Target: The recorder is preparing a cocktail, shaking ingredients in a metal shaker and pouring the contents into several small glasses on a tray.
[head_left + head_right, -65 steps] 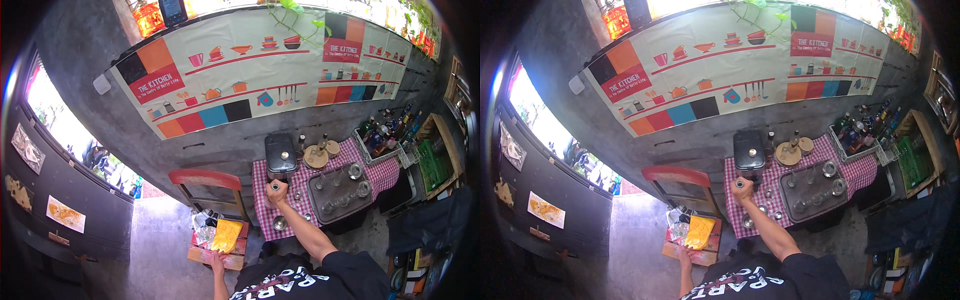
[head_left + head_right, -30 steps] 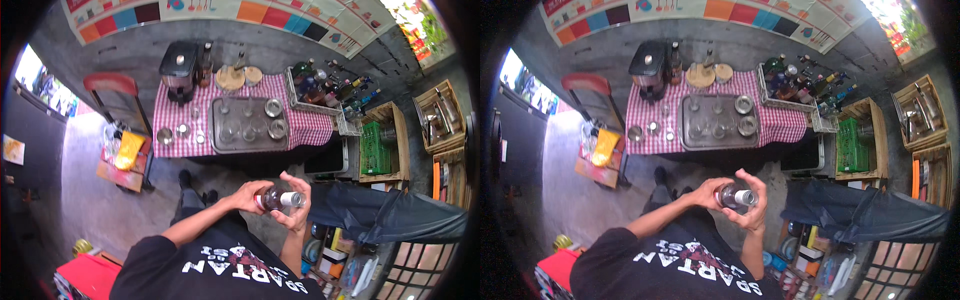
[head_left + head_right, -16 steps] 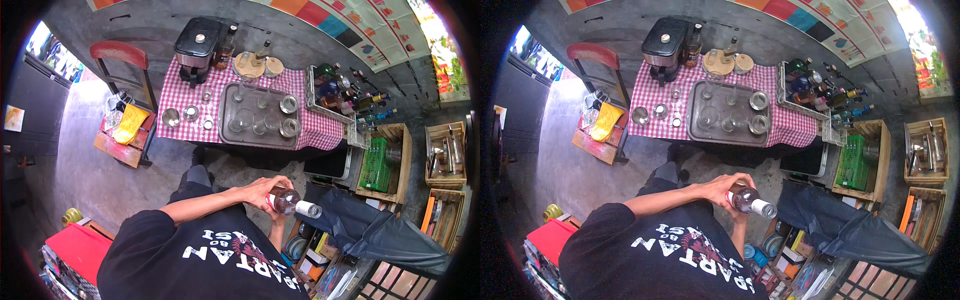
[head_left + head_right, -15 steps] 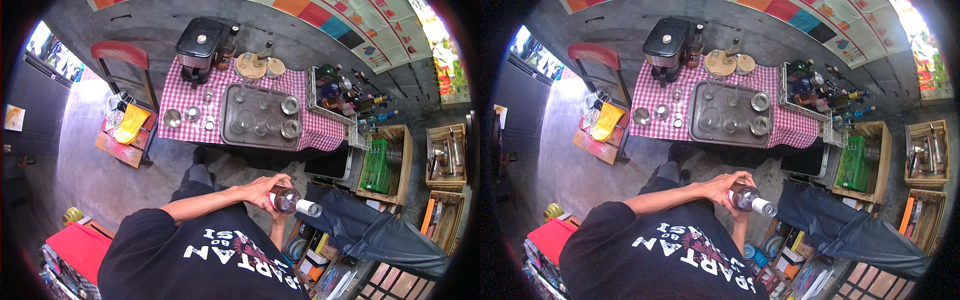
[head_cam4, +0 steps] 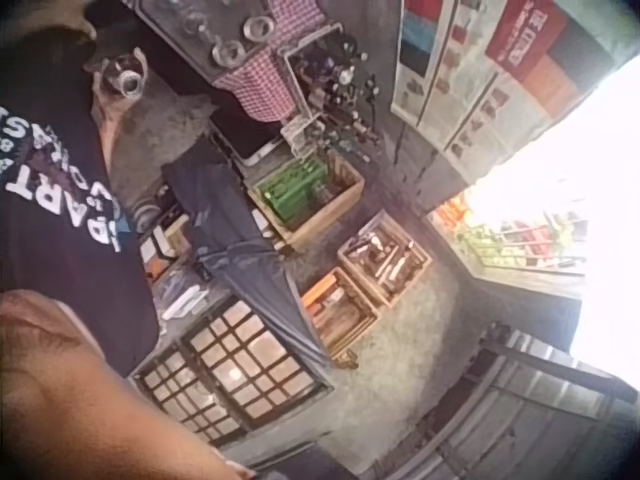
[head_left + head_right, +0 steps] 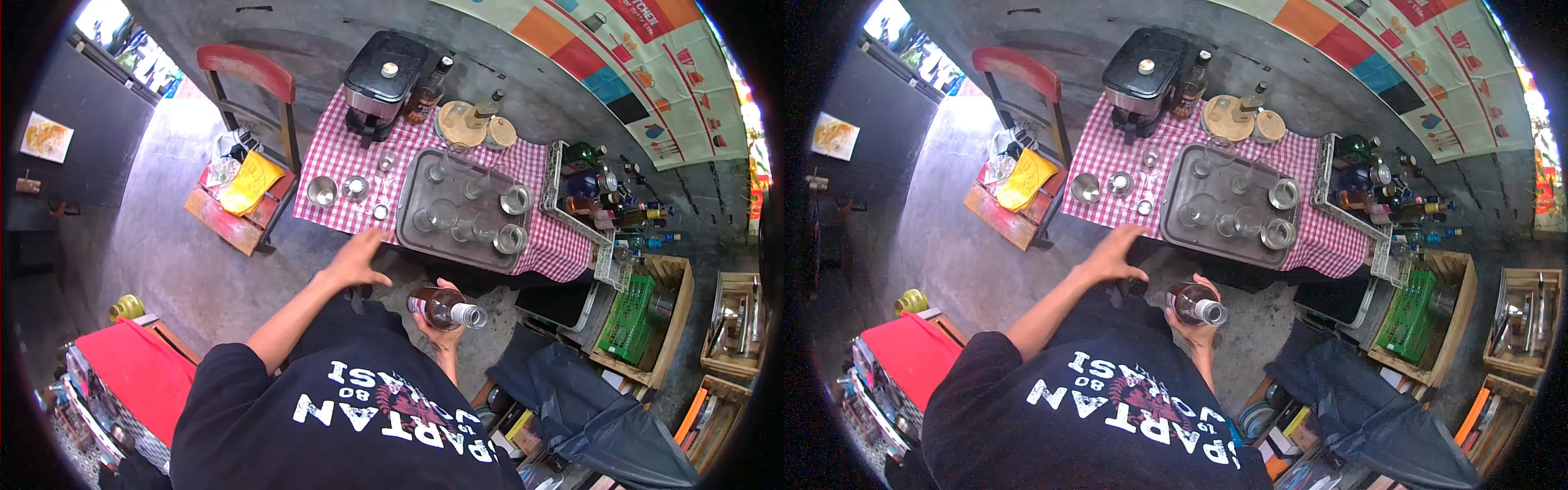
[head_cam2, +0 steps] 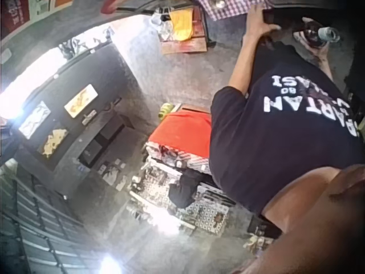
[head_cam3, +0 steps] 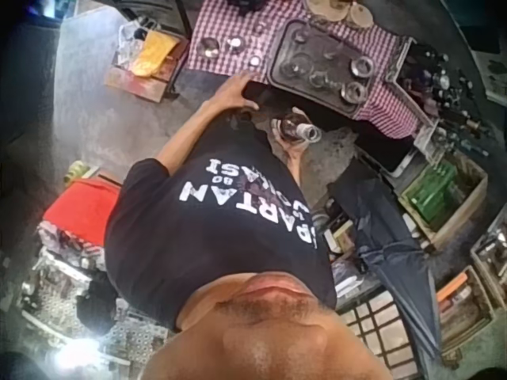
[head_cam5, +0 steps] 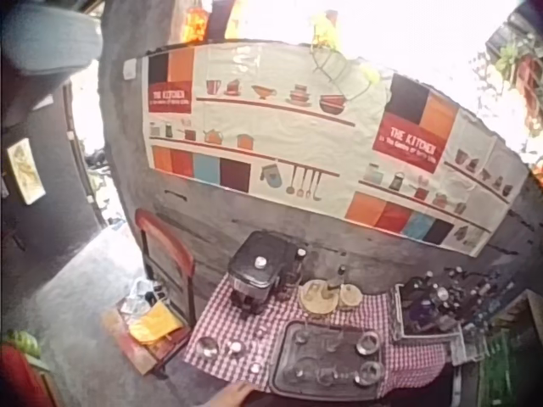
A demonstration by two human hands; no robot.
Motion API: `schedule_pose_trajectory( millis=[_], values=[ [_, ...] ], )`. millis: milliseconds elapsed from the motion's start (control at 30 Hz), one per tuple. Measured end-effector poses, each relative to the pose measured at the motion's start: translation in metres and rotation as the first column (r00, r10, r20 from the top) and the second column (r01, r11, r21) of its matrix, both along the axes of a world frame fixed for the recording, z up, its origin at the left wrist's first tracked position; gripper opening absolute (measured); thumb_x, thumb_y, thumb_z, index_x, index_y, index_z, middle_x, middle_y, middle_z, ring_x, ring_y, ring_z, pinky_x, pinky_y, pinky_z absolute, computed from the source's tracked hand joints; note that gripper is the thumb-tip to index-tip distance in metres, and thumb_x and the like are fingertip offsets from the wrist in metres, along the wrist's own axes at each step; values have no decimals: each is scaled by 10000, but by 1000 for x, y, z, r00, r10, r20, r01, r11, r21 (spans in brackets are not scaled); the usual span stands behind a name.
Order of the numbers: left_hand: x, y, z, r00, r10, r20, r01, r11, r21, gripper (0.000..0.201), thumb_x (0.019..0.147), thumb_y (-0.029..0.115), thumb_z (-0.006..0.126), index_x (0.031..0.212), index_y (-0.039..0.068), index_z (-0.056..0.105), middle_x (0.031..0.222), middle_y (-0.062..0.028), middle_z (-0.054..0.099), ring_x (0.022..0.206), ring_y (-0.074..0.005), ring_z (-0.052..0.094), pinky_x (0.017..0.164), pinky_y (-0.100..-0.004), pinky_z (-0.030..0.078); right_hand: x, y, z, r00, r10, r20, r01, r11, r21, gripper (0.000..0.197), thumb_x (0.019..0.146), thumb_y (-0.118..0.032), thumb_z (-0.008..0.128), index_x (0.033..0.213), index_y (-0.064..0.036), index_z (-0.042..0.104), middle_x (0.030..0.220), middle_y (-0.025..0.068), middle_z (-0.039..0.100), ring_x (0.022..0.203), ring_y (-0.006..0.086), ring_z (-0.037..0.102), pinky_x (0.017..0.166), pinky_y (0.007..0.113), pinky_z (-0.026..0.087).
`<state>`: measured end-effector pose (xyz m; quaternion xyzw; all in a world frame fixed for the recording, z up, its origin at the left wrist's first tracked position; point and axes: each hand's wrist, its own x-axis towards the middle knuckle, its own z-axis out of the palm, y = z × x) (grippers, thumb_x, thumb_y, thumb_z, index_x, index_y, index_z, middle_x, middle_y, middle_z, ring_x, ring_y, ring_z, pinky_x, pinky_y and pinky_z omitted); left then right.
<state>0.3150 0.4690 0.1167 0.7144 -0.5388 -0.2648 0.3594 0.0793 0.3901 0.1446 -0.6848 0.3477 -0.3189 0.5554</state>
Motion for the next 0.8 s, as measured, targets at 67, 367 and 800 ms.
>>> schedule_pose_trajectory(
  millis=[67, 367, 800],
  values=[
    [19, 27, -11, 977, 213, 17, -212, 976, -43, 702, 545, 292, 829, 1137, 48, 542, 1127, -159, 519, 1077, -330, 490, 919, -398, 407, -1, 6, -9, 997, -6, 72, 9, 999, -31, 758, 529, -144, 828, 1187, -13, 476, 1172, 137, 535, 1085, 241, 522, 960, 367, 398],
    [49, 72, -40, 720, 694, -26, -689, 718, 102, 599, 595, 219, 819, 1098, 44, 546, 1073, -121, 541, 961, -267, 561, 748, -361, 482, -7, 33, -4, 979, -133, 154, 120, 988, 94, 746, 549, -36, 808, 1201, 12, 449, 1195, 151, 523, 1122, 279, 523, 985, 405, 406],
    [149, -6, -78, 903, 414, 116, -429, 890, 156, 791, 542, 236, 804, 1230, 41, 467, 1130, -157, 547, 1068, -332, 515, 937, -401, 412, 72, 50, 3, 888, -420, 185, 405, 907, 114, 727, 606, -18, 776, 1224, 28, 395, 1204, 176, 503, 1121, 288, 519, 983, 409, 413]
  ],
)
